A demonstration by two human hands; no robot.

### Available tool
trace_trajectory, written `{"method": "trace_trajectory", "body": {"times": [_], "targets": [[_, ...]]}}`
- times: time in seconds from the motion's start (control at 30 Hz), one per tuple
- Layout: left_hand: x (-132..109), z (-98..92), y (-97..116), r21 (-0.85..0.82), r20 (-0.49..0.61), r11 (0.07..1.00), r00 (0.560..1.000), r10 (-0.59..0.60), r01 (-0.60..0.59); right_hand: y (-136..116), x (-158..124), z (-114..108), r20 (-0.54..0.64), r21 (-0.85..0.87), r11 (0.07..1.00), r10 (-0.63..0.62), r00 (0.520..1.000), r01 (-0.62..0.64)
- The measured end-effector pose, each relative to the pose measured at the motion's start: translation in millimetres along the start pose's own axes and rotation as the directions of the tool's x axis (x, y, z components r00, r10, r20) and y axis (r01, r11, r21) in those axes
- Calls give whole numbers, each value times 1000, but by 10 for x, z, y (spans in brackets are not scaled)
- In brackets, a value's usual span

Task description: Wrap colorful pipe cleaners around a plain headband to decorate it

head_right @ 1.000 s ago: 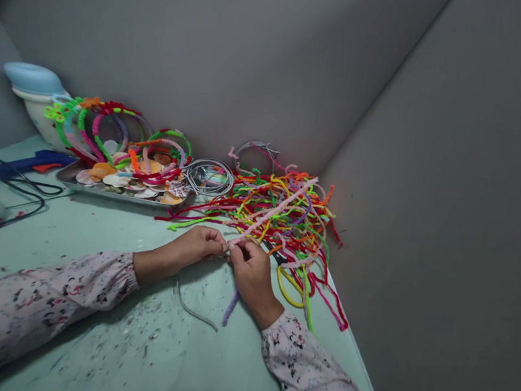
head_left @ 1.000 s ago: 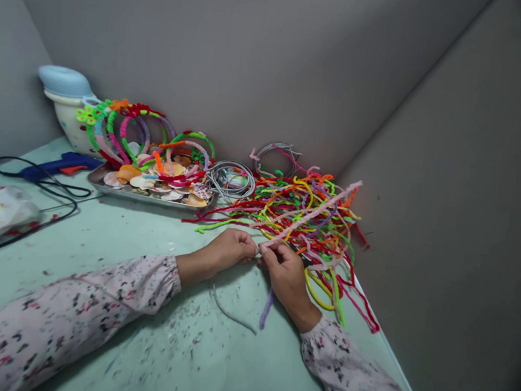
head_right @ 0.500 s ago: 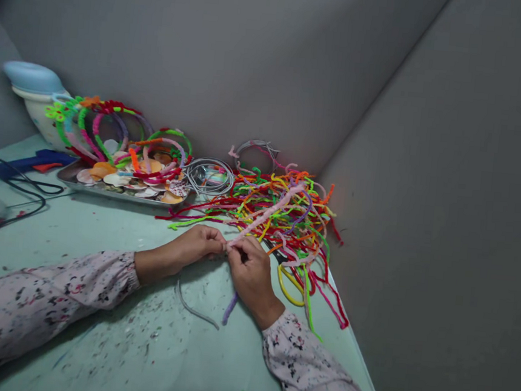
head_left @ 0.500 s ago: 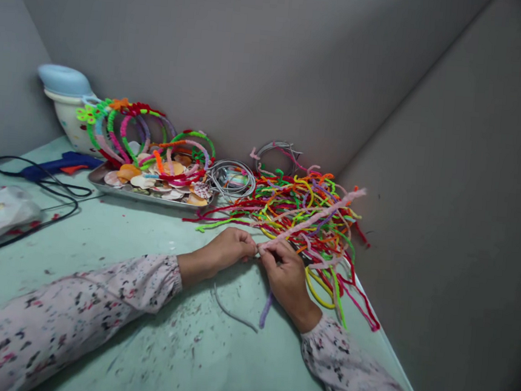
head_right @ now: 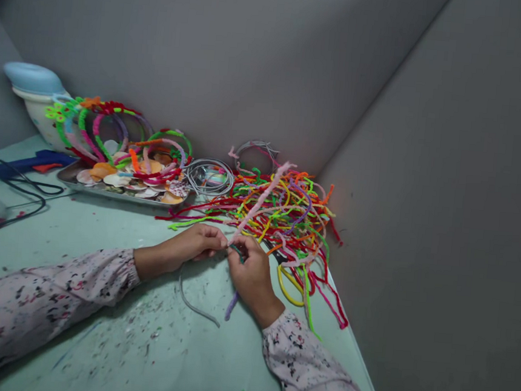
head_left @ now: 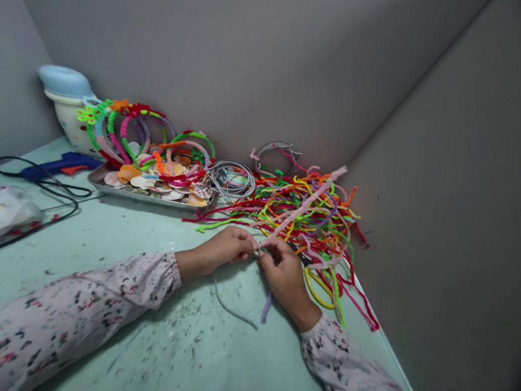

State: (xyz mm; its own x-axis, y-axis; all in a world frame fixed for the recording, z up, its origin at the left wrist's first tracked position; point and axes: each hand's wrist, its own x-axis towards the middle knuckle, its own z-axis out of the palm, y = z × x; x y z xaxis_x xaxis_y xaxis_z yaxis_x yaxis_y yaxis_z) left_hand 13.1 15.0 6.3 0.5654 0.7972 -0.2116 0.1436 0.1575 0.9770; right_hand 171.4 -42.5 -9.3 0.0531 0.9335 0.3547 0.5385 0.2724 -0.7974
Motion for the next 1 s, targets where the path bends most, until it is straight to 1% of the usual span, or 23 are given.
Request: {"method": "trace_trajectory", "body": {"times": [0.1,0.33,0.53,0.7,0.87,1.0], "targets": [[4,7,5,-32,-1,999,1000,-16,16,13,0,3,17,20,1000,10,1000,-10],[-1,42,35,-40,-11,999,999,-30,30,-27,17,-11,32,34,999,5,999,-6],[-1,39,18,-21,-8,1000,1000,-13,13,-30,19,-15,48,-12,1000,18,999,-17],[-8,34,27,35,-14,999,1000,13,-12,-19,21,-28,66,-54,999,0,998,3],[2,32,17,-10,-4,1000,1000,-28,28,-25,28,-44,74,-85,996,-25,997,31],[20,29,-13,-2,0,1000,1000,-17,17,-21,25,-40,54,-84,996,-12,998,16]]}}
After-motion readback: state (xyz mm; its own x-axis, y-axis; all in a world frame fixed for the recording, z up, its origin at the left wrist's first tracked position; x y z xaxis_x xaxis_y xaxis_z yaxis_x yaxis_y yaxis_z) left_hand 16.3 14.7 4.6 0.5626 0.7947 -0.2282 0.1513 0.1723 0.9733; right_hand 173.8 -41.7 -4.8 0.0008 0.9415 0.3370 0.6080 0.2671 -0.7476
